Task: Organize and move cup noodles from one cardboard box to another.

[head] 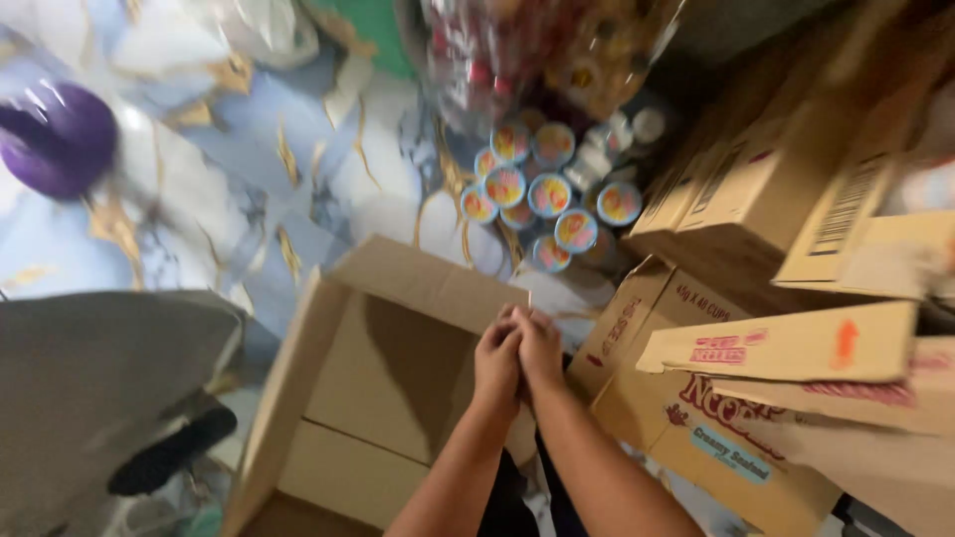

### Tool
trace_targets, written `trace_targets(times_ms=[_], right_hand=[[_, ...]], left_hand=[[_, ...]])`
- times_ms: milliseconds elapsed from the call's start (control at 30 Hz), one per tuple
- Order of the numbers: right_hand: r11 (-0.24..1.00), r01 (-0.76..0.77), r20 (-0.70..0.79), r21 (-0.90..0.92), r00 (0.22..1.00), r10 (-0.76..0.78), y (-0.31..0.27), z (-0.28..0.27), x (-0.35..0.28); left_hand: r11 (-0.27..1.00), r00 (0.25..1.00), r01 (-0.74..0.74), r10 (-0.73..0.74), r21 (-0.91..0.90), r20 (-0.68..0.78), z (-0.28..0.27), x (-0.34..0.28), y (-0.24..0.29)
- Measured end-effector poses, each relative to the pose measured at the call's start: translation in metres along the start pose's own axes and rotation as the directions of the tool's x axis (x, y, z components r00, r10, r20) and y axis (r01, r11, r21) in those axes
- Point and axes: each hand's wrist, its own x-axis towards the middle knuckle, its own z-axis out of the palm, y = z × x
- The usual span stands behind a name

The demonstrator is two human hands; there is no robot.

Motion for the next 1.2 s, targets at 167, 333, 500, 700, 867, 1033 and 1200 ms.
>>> trace_targets(times_ms=[167,333,500,700,867,1033,1200], right_hand=[[0.999,0.053,0.004,-0.005,0.999,-0.053,-0.044,0.039,-0.087],[0.989,0.036,0.071,0.145,0.996,-0.046,-0.129,0.066,-0.144],[0.974,0.179,0.126,0.141,0.972,-0.197,-0.199,0.065,-0.173],[0.946,0.281,0.171,0.163,0.936,-0.307,-0.297,0.053,-0.216],[0.824,0.555,0.23,0.112,0.792,-0.565,-0.367,0.017,-0.229],[0.51,0.857,0.212,-0.075,0.514,-0.831,-0.46,-0.062,-0.286],[0.062,0.957,0.215,-0.283,0.126,-0.968,-0.542,-0.175,-0.333]], left_hand=[[0.995,0.998,0.06,-0.06,-0.077,0.008,-0.022,-0.081,0.053],[0.977,0.993,-0.029,0.052,-0.21,0.104,-0.012,-0.119,0.095],[0.942,0.969,0.033,0.052,-0.333,0.241,0.037,-0.191,0.166],[0.948,0.905,-0.134,0.236,-0.29,0.354,0.078,-0.205,0.187],[0.918,0.821,-0.314,0.391,-0.242,0.416,0.144,-0.267,0.227],[0.884,0.705,-0.416,0.463,-0.216,0.537,0.236,-0.349,0.237],[0.753,0.363,-0.611,0.539,-0.243,0.76,0.334,-0.385,0.197]])
